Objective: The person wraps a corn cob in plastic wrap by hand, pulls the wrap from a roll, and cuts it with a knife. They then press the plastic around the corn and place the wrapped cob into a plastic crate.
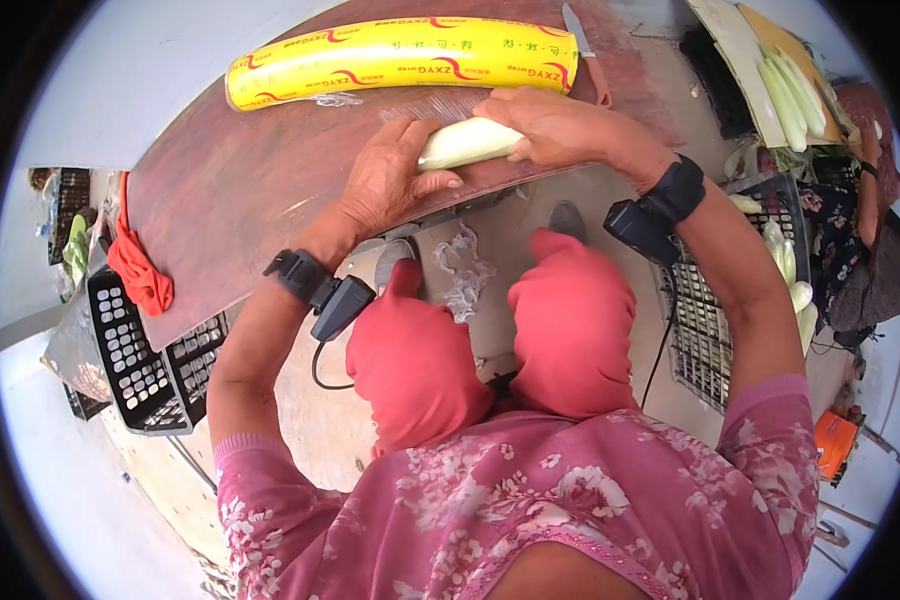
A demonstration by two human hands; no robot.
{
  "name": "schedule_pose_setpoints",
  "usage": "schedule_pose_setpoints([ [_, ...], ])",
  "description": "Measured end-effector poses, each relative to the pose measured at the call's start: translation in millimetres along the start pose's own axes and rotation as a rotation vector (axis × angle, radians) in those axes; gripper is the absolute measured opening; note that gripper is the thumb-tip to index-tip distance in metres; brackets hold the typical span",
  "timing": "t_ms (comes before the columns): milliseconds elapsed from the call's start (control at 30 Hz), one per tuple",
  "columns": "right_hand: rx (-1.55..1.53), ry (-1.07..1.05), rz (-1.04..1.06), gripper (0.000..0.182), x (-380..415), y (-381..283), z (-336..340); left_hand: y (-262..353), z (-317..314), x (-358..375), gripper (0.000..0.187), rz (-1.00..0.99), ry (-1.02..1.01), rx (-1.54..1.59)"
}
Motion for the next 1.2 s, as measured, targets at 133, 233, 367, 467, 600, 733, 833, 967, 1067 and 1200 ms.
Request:
schedule_pose_setpoints([
  [133, -0.128, 0.157, 0.042, 0.057, 12.0, 11.3, 5.2, -1.2, -3.9, 4.1, 0.054, -0.019, 0.045, -0.053],
  [233, -0.149, 0.214, 0.025, 0.059, 22.0, 21.6, 3.5, -3.0, -3.0, 3.9, 0.049, -0.053, 0.070, -0.033],
  [367, -0.232, 0.229, -0.036, 0.060, 30.9, 27.8, -1.5, -6.2, -5.9, 4.1, 0.049, -0.068, 0.021, -0.050],
  [467, -0.210, 0.244, -0.029, 0.054, 34.0, 26.2, 1.9, -5.2, -7.2, 0.3, 0.050, -0.077, -0.030, -0.051],
  [600, -0.266, 0.262, -0.054, 0.036, 35.2, 44.6, 1.2, -7.2, -8.9, -2.4, 0.050, -0.094, -0.048, -0.076],
  [733, -0.344, 0.255, -0.221, 0.026, 63.5, 73.5, -1.9, -8.4, -10.6, -4.0, 0.051, -0.091, -0.069, -0.060],
  [833, -0.418, 0.416, -0.276, 0.025, 85.8, 85.7, 3.7, -8.9, -11.6, -4.7, 0.055, -0.110, -0.064, -0.048],
  [967, -0.495, 0.518, -0.288, 0.034, 91.1, 72.2, 2.8, -5.4, -12.1, -5.5, 0.056, -0.135, -0.063, -0.078],
  [1067, -0.515, 0.551, -0.272, 0.043, 77.6, 62.1, 0.5, -5.5, -13.5, -6.6, 0.057, -0.130, -0.091, -0.125],
  [1200, -0.602, 0.617, -0.193, 0.025, 70.6, 68.0, -2.7, -6.0, -14.4, -7.3, 0.058, -0.116, -0.109, -0.118],
])
Point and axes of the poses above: each hand's wrist, its own x-axis away from the middle knuckle, its own z-axis out of the back of the hand, y = z × x, the point moved 10 cm from there along -x, towards the middle knuckle
